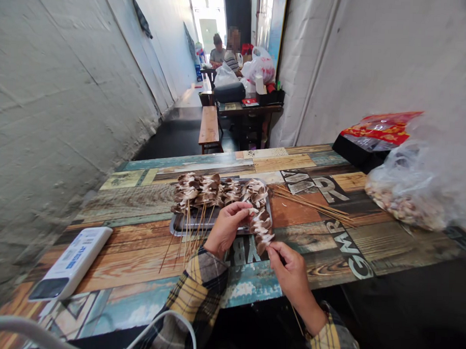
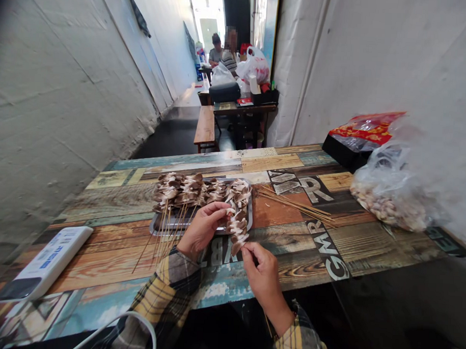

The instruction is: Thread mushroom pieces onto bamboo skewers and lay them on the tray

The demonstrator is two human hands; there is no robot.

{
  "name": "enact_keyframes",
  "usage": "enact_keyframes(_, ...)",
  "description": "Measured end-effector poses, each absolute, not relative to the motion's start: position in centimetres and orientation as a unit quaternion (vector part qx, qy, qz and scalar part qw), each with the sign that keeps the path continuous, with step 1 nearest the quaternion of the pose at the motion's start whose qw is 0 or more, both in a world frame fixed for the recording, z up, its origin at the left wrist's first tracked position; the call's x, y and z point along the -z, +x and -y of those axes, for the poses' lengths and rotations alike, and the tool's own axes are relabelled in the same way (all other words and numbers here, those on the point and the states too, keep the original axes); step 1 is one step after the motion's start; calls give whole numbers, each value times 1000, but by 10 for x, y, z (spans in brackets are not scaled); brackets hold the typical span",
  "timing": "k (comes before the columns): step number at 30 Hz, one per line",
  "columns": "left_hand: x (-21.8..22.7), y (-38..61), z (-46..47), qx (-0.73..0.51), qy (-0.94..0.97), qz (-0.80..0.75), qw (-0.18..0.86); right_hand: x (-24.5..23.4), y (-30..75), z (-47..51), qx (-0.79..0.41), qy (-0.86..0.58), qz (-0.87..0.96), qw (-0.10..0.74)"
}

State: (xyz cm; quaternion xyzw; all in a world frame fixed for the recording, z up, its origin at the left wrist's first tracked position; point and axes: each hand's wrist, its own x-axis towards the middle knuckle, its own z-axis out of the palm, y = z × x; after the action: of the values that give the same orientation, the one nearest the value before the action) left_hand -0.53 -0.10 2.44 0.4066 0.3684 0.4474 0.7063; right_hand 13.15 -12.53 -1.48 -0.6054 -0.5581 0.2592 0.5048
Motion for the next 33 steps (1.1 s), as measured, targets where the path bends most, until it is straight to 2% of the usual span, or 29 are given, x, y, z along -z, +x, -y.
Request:
enact_keyframes(7, -19, -4, 0, -436, 440, -389, 682, 14, 131, 126, -255, -610, 552, 509)
enact_keyframes(33, -21, -4, 1, -446, 423, -383, 690, 15, 132, 126, -264, -607, 555, 504)
